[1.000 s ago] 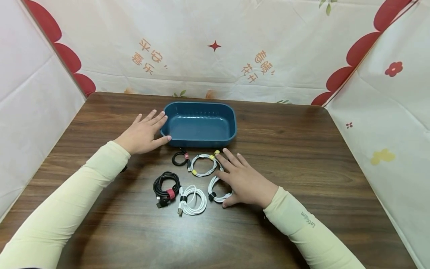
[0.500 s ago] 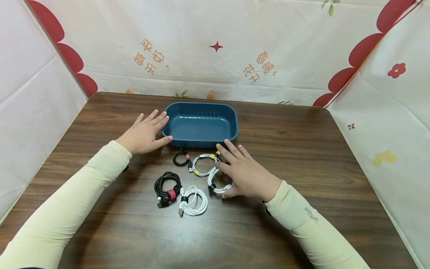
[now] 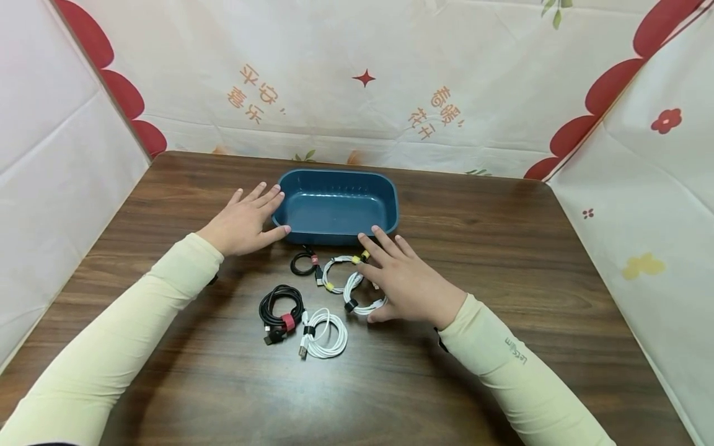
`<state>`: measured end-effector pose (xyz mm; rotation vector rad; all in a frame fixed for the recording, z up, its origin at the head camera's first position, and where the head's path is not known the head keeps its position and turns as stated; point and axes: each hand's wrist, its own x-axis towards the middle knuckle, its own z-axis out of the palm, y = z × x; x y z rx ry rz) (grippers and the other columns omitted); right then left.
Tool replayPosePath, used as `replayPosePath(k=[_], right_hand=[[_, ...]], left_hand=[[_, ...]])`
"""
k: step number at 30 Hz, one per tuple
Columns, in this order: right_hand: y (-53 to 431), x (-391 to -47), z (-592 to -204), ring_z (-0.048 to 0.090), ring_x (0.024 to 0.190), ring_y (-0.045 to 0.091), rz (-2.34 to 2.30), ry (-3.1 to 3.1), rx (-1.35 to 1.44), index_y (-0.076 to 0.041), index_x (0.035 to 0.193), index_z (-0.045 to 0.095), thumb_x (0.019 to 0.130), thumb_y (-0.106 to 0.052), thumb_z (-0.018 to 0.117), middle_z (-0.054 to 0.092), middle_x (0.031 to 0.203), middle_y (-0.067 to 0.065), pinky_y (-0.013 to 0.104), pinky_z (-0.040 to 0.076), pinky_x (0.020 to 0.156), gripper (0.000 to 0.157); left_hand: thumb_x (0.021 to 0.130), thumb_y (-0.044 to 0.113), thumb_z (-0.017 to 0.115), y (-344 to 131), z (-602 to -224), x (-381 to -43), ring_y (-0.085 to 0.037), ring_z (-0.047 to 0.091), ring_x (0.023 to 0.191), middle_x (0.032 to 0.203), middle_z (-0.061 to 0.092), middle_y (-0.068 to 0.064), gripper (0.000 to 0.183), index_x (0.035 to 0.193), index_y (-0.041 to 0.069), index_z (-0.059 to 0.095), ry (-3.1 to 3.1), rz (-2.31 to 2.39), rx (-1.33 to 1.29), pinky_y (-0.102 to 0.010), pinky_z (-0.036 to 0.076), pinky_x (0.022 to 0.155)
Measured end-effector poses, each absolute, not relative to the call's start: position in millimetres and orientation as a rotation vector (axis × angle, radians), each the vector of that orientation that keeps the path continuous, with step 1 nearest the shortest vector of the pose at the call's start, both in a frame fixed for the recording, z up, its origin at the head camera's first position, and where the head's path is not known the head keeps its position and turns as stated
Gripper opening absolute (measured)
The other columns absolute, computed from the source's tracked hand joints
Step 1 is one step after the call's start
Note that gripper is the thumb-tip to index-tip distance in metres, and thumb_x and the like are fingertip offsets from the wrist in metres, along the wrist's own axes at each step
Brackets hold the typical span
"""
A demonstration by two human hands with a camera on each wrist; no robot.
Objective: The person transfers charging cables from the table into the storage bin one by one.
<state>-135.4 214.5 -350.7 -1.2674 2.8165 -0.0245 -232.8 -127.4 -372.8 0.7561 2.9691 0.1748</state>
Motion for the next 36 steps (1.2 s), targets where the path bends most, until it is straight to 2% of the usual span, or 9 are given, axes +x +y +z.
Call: replayPosePath(k=[11,15,25,36], right_hand=[[209.7,-143.4,-341.3,-0.002,0.151,0.036,-0.044,2.828,-1.234,-0.012,0.14,0.058,0.072,-0.062,0.081,0.017,0.163,0.018,0.061,0.013,0.115,0.088],[209.4,-148.8,-338.5,-0.003,0.151,0.034,-0.057,2.838,-1.227,-0.011,0.139,0.058,0.073,-0.06,0.081,0.017,0.163,0.019,0.06,0.012,0.115,0.085],[209.6,-160.1,-329.0,0.0,0.151,0.037,-0.045,2.889,-1.185,-0.01,0.14,0.058,0.073,-0.06,0.081,0.015,0.164,0.018,0.062,0.015,0.114,0.087],[204.2,-170.1,-317.5,-0.001,0.151,0.037,-0.001,2.891,-1.251,-0.008,0.14,0.057,0.076,-0.063,0.077,0.015,0.163,0.019,0.06,0.013,0.115,0.086]], left_hand=[[0.096,0.072,0.033,-128.5,-370.6,-235.3,-0.029,0.002,0.152,0.165,0.013,-0.007,0.088,0.159,0.012,0.022,2.971,0.161,0.769,-0.058,0.001,0.117],[0.096,0.071,0.034,-128.0,-371.2,-235.7,-0.029,0.005,0.152,0.165,0.015,-0.007,0.087,0.159,0.012,0.023,2.975,0.168,0.767,-0.059,0.003,0.116],[0.096,0.07,0.036,-127.0,-372.5,-237.1,-0.029,0.007,0.151,0.164,0.016,-0.007,0.086,0.159,0.013,0.024,2.976,0.206,0.78,-0.061,0.006,0.116],[0.095,0.073,0.033,-127.8,-375.1,-234.9,-0.03,0.007,0.151,0.165,0.014,-0.006,0.089,0.159,0.013,0.023,2.968,0.186,0.757,-0.061,0.002,0.116]])
